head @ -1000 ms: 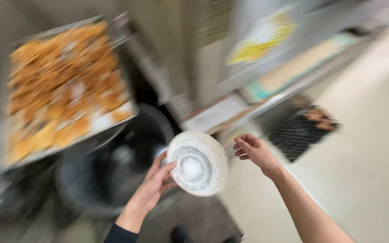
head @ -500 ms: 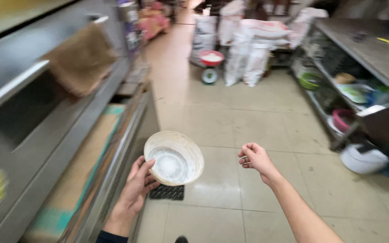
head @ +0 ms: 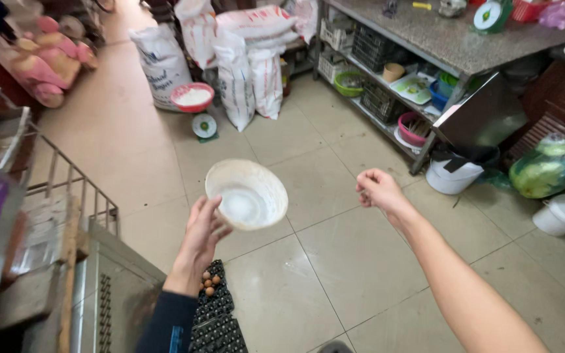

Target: The person stirs a yellow liquid in a small pot, measures white powder from various containers and large sacks into a cup and a red basin using a spoon, and weighs the ingredients on a scale.

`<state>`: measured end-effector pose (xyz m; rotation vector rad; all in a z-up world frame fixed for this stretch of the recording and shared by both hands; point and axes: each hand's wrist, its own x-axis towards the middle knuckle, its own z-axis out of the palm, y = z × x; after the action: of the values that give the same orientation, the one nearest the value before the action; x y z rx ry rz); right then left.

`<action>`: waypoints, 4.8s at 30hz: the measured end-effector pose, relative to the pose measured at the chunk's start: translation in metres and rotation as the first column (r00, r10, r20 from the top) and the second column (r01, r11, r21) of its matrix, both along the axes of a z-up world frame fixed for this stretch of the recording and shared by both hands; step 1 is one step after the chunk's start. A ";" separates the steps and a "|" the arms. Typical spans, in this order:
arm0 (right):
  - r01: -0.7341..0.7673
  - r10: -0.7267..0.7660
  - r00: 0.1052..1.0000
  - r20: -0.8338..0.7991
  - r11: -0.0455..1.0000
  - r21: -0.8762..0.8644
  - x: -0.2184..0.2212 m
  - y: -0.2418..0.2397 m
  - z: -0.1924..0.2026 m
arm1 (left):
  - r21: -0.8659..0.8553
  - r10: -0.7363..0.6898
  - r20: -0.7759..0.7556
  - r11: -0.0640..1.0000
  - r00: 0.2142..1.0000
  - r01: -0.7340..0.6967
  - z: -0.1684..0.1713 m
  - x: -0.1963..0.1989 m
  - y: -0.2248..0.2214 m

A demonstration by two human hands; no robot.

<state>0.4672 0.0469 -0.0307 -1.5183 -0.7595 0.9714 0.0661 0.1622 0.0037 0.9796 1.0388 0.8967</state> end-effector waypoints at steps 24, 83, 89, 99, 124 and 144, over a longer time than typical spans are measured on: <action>-0.243 0.245 0.965 0.095 0.969 -0.035 0.154 0.787 0.016 | -0.019 0.270 0.006 0.963 0.963 -0.270 -0.002 0.110 0.693; 0.353 -0.430 0.883 -0.188 0.873 -0.337 0.200 1.526 -0.018 | 0.525 -0.348 -0.696 0.351 0.628 0.776 -0.093 0.469 1.623; 0.348 -0.353 0.781 -0.515 0.931 -0.110 0.094 1.534 0.020 | 0.745 -0.334 -0.654 -0.129 0.678 0.655 -0.016 0.372 1.527; 0.321 -0.298 0.840 -0.453 0.947 -0.028 -0.009 1.563 0.056 | 0.639 -0.091 -0.753 0.135 0.651 0.758 -0.012 0.151 1.617; 0.221 -0.204 0.975 0.088 0.936 -0.275 -0.177 2.020 -0.113 | -0.086 -0.416 -0.898 0.490 0.146 0.867 -0.181 0.060 2.021; 0.245 0.184 0.820 0.542 0.742 -0.624 -0.182 2.080 -0.143 | -0.011 -0.049 -0.999 0.512 0.016 0.859 -0.303 0.082 2.197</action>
<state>0.2857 2.1272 -0.1738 -2.5469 -0.8314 0.7863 0.1484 2.3593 -0.2989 2.6069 1.1512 -0.2793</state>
